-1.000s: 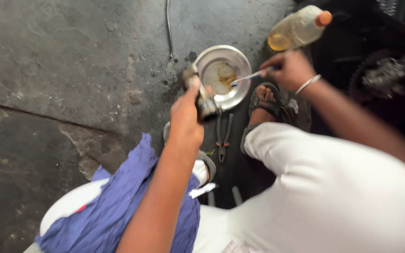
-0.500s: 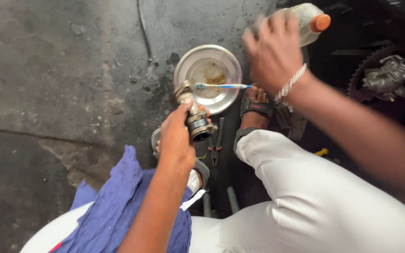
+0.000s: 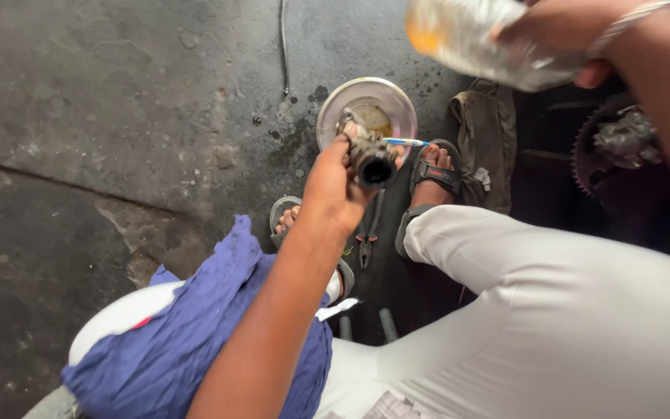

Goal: The person wipes their hands with a blue cloth and uses a toothbrush to scrub a carburetor over a bowl. They then pour liquid from a plastic bottle into the carburetor while scrubbing it with the toothbrush.

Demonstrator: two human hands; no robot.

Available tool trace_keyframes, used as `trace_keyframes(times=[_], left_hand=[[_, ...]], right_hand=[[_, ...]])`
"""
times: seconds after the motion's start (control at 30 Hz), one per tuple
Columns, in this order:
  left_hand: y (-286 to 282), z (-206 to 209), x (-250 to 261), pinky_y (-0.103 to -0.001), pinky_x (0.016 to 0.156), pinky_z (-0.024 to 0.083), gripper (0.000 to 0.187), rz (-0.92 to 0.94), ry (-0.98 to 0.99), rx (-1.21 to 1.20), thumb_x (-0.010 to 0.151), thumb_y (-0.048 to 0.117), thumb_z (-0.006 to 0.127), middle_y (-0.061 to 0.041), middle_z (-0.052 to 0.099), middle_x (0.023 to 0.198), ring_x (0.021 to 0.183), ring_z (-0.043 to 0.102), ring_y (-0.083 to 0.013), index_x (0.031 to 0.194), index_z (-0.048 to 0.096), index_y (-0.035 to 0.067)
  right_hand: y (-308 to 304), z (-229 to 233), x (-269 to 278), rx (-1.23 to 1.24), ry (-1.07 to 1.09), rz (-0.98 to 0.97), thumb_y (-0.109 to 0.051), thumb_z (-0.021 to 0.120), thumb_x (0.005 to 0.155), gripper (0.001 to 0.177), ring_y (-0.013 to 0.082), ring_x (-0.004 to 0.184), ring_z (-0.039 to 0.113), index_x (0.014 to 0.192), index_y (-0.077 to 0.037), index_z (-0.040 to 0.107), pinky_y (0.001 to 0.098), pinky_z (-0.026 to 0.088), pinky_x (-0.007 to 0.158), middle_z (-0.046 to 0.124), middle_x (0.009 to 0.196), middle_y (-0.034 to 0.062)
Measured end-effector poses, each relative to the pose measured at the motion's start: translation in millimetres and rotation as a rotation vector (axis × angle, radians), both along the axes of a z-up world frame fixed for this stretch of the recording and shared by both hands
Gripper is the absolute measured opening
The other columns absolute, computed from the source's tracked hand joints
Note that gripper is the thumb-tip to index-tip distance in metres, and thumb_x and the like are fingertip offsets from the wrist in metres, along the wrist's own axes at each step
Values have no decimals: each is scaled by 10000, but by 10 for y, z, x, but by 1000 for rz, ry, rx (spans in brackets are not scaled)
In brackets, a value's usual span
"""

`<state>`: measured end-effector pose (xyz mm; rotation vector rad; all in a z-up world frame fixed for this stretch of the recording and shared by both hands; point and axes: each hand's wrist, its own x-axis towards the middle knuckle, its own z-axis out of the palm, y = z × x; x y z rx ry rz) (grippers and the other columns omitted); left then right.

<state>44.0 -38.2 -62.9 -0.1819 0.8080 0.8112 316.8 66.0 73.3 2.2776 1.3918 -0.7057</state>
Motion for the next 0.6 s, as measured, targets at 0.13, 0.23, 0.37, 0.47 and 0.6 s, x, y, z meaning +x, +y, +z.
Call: trace_keyframes(times=[0.13, 0.23, 0.37, 0.47, 0.6], left_hand=[[-46, 108, 45, -420, 790, 652, 443, -13, -180, 87, 987, 330, 491, -254, 747, 1015, 873, 770, -326, 1141, 613, -68], [-23, 58, 156, -422, 763, 632, 458, -12, -207, 200, 1004, 342, 499, -231, 758, 1003, 869, 760, -317, 1162, 629, -67], [70, -1, 356, -437, 757, 595, 365, 128, -124, 169, 1018, 385, 605, -85, 719, 1018, 888, 713, -223, 1194, 612, 65], [53, 205, 306, -478, 784, 621, 376, 169, -78, 99, 969, 365, 661, -83, 706, 1026, 880, 714, -235, 1196, 603, 72], [31, 138, 304, -512, 775, 630, 417, 173, -6, 62, 951, 374, 670, -109, 699, 1075, 898, 722, -249, 1198, 614, 42]], right_hand=[[-435, 733, -185, 323, 252, -104, -463, 627, 1034, 496, 265, 567, 594, 1197, 4, 664, 393, 463, 451, 664, 857, 208], [-753, 1234, -401, 516, 358, 6, -406, 664, 1024, 440, 207, 724, 652, 1186, 3, 678, 323, 506, 658, 693, 916, 151], [-1261, 1532, -500, 698, 466, 130, -348, 701, 1014, 386, 148, 880, 710, 1175, 2, 693, 251, 548, 866, 723, 974, 94], [-1656, 1438, -602, 833, 222, 354, -238, 805, 1022, 337, 273, 734, 677, 1196, 50, 792, 363, 521, 664, 753, 971, 175], [-1779, 1451, -1120, 1076, 594, 711, -116, 884, 977, 419, 182, 1126, 717, 1246, 95, 643, 306, 593, 1023, 713, 1218, 141]])
